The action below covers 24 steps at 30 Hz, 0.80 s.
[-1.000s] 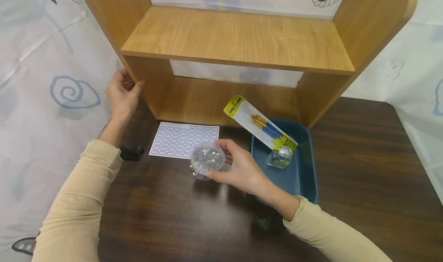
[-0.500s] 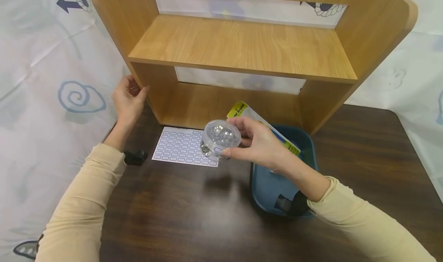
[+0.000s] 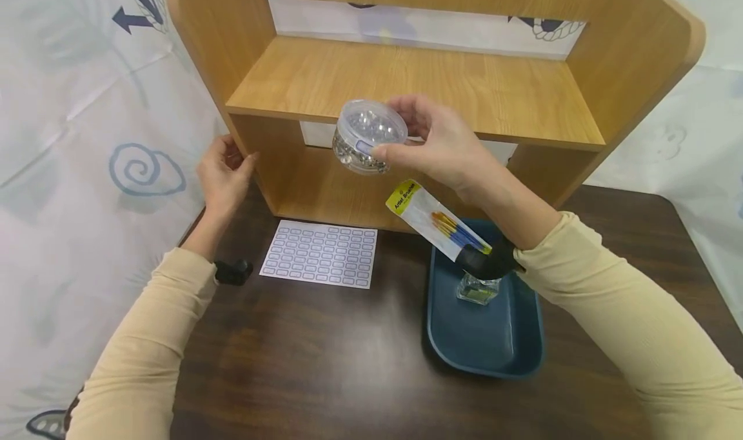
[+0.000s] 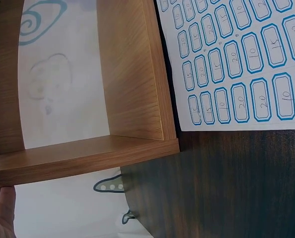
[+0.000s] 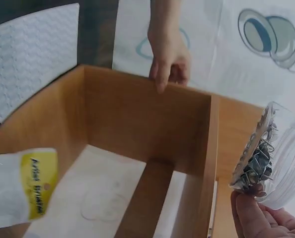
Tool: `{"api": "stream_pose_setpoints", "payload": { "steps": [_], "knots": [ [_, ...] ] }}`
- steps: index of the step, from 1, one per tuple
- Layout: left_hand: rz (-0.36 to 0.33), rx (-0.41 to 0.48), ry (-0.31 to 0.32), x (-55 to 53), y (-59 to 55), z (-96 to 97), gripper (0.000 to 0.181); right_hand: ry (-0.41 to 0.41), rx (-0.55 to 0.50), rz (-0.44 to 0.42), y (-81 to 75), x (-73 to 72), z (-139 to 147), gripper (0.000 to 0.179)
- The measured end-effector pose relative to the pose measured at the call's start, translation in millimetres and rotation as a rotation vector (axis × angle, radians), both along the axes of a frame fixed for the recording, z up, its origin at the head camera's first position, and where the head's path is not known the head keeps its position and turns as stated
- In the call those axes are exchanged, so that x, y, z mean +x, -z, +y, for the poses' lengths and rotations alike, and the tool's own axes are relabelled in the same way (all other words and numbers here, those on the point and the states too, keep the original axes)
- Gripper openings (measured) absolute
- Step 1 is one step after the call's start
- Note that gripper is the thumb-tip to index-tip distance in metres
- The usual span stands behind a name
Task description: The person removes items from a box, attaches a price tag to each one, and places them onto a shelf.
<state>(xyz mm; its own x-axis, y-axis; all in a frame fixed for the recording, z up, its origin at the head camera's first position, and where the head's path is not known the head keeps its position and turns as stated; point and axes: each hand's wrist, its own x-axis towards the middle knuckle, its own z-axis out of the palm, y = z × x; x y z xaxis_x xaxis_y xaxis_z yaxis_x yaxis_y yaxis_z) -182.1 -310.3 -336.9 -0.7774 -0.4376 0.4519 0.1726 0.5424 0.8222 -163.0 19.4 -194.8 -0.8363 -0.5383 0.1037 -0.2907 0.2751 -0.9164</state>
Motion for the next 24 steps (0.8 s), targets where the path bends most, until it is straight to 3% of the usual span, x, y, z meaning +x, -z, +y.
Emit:
{"api": "stream_pose_setpoints", "payload": {
  "steps": [10, 24],
  "knots": [
    [-0.021, -0.038, -0.023, 3.1, 6.7, -0.2, 0.030, 0.018, -0.030, 0.074, -12.6, -31.3, -36.4, 0.059],
    [-0.016, -0.046, -0.012, 4.6, 10.7, 2.6, 0.029, 0.052, 0.047, 0.119, -8.5, -61.9, -68.4, 0.064]
  ]
}}
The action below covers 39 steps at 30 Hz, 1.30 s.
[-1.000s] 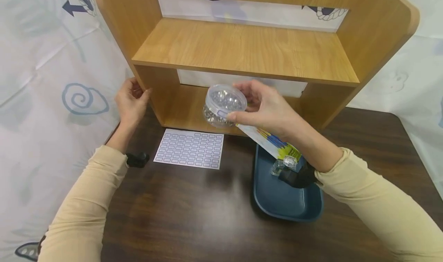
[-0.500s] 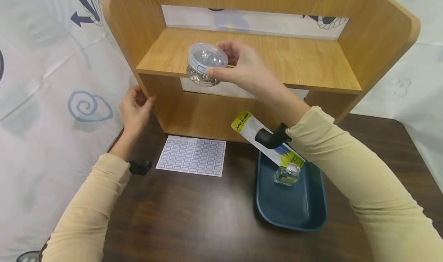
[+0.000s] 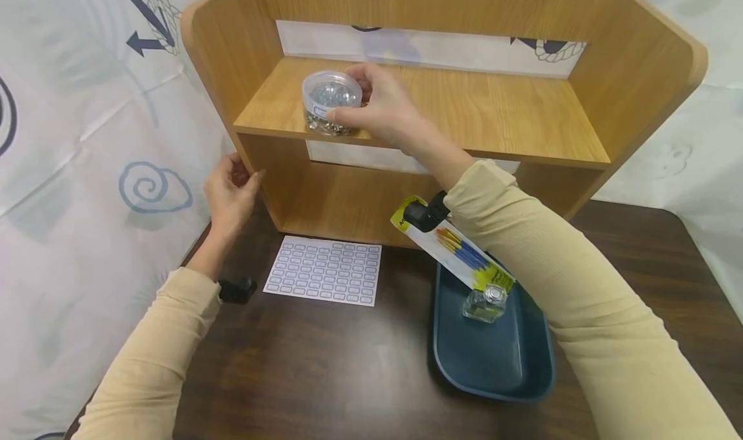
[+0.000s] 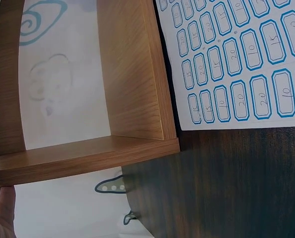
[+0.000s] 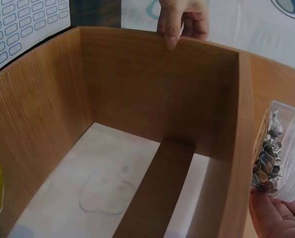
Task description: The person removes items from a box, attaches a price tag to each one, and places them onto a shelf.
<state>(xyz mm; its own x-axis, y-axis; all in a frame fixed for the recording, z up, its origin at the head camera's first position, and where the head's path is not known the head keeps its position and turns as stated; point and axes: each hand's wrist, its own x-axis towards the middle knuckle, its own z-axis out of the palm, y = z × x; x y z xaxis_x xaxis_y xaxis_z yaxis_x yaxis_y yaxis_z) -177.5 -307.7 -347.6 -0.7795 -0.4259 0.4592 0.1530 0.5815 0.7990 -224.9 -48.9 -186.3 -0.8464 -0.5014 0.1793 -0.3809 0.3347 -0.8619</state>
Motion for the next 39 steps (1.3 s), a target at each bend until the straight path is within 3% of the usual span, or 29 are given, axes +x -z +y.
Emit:
{"api": "stream_pose_setpoints", "payload": {
  "steps": [8, 39],
  "knots": [
    [0.016, -0.022, -0.003, 1.1, 0.0, 2.4, 0.030, 0.027, 0.068, 0.022, 1.3, -9.4, -6.8, 0.062],
    [0.026, 0.020, 0.036, 2.1, -1.2, 6.1, 0.032, 0.018, 0.035, -0.030, 4.4, -10.4, -12.9, 0.070]
  ]
}}
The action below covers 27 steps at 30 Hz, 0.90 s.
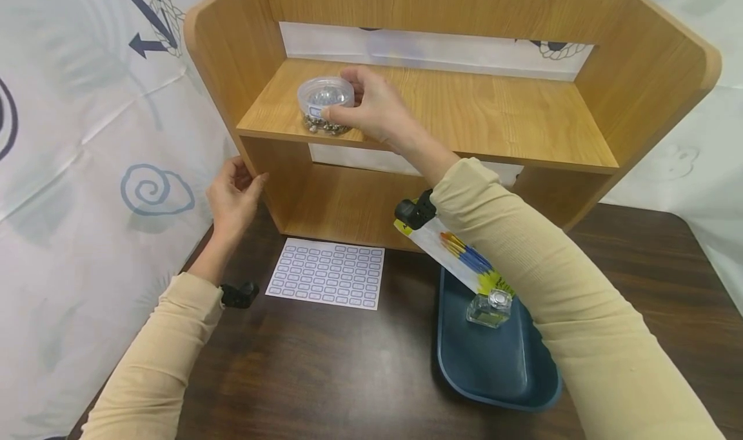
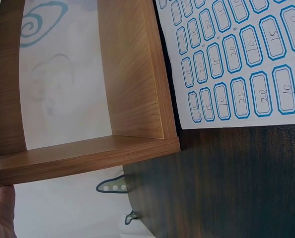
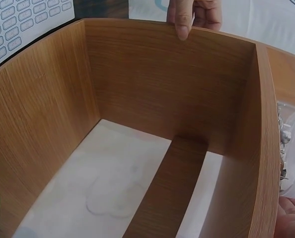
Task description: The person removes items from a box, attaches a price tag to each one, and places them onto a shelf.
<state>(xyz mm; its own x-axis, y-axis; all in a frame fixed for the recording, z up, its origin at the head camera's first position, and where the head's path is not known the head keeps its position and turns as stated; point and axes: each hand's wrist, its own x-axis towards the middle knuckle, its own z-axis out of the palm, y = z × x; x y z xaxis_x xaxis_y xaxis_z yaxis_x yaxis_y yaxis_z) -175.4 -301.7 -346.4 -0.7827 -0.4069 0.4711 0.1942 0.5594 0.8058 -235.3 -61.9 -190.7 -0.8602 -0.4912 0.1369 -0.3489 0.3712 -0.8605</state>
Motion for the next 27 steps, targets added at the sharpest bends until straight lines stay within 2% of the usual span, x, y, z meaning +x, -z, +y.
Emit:
{"api": "stream_pose_setpoints", "payload": {
  "steps": [11, 17, 22, 27],
  "knots": [
    [-0.002, 0.015, 0.006, -0.9, -0.3, 2.1, 0.031, 0.006, 0.019, 0.024, 0.9, 1.3, 6.4, 0.077],
    [-0.006, 0.010, 0.011, -4.4, 0.7, 3.2, 0.030, 0.055, -0.061, 0.028, 3.6, 6.3, 22.9, 0.071],
    [0.010, -0.004, 0.021, -9.1, 1.4, 3.4, 0.029, 0.098, -0.183, 0.061, 7.5, 19.0, 44.3, 0.059],
    [0.019, 0.005, 0.030, -9.9, 1.0, 3.6, 0.030, 0.114, -0.304, 0.117, 13.2, 45.7, 79.2, 0.050]
  ]
}}
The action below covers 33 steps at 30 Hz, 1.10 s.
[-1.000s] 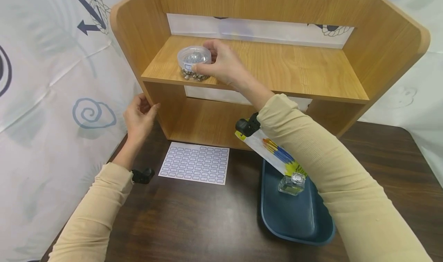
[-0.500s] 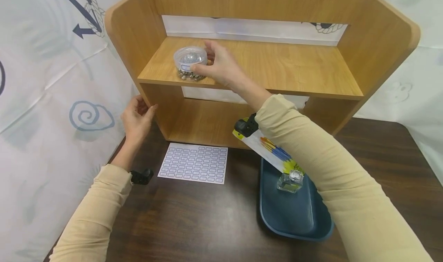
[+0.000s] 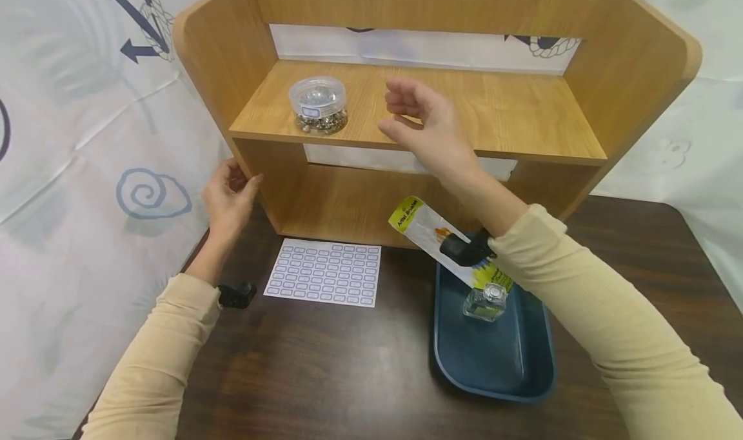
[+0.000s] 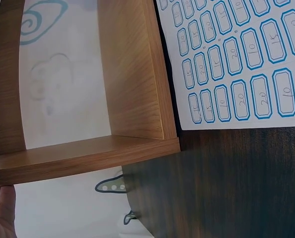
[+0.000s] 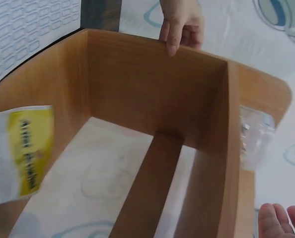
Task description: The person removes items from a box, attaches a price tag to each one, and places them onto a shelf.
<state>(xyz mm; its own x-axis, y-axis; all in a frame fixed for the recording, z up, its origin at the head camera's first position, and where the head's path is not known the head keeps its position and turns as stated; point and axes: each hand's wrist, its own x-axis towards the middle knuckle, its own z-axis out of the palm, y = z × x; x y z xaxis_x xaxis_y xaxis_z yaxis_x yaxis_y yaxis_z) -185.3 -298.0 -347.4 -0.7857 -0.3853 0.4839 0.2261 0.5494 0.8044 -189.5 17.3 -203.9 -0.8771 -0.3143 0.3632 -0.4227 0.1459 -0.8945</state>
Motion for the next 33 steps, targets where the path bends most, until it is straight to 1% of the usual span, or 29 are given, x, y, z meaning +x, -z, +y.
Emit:
{"api": "stream_pose_setpoints", "payload": {
  "steps": [2, 4, 6, 8, 11, 13, 14, 19, 23, 27, 31, 33],
  "knots": [
    [-0.005, -0.005, -0.005, -0.1, -0.3, 1.1, 0.030, 0.021, -0.025, 0.030, 5.0, 13.2, 20.7, 0.048],
    [-0.009, 0.000, -0.004, -0.4, -0.7, 1.2, 0.031, 0.059, -0.044, 0.060, 13.0, 26.3, 43.0, 0.046],
    [-0.015, 0.002, -0.009, -0.8, -1.0, 0.5, 0.032, 0.097, -0.077, 0.069, 24.3, 38.5, 66.0, 0.044],
    [-0.019, 0.008, -0.011, -1.5, -0.9, -0.8, 0.032, 0.153, -0.076, 0.063, 38.0, 50.7, 88.2, 0.043],
    [-0.023, 0.015, -0.024, -2.4, -0.6, -3.3, 0.031, 0.234, -0.030, 0.042, 62.1, 65.9, 119.4, 0.042],
    [-0.018, 0.019, -0.029, -2.9, -0.3, -4.5, 0.031, 0.298, 0.050, 0.028, 78.9, 74.2, 138.0, 0.042],
    [-0.014, 0.023, -0.028, -2.9, -0.2, -4.8, 0.031, 0.318, 0.067, 0.016, 87.4, 77.4, 146.5, 0.042],
    [0.004, 0.023, -0.026, -3.5, 0.0, -3.2, 0.032, 0.396, 0.181, -0.044, 126.6, 89.5, 181.1, 0.043],
    [0.004, 0.033, -0.025, -4.4, 0.5, 0.0, 0.030, 0.409, 0.202, -0.113, 149.9, 96.4, 197.6, 0.045],
    [-0.015, 0.033, -0.033, -5.9, 1.6, 3.5, 0.029, 0.405, 0.184, -0.179, 165.0, 101.2, 207.3, 0.047],
    [-0.055, 0.029, -0.043, -5.2, 0.7, 2.8, 0.032, 0.405, 0.174, -0.232, 174.6, 102.7, 209.5, 0.048],
    [-0.064, 0.029, -0.043, -4.9, 0.5, 2.9, 0.034, 0.407, 0.176, -0.249, 178.3, 103.3, 210.3, 0.048]
  ]
}}
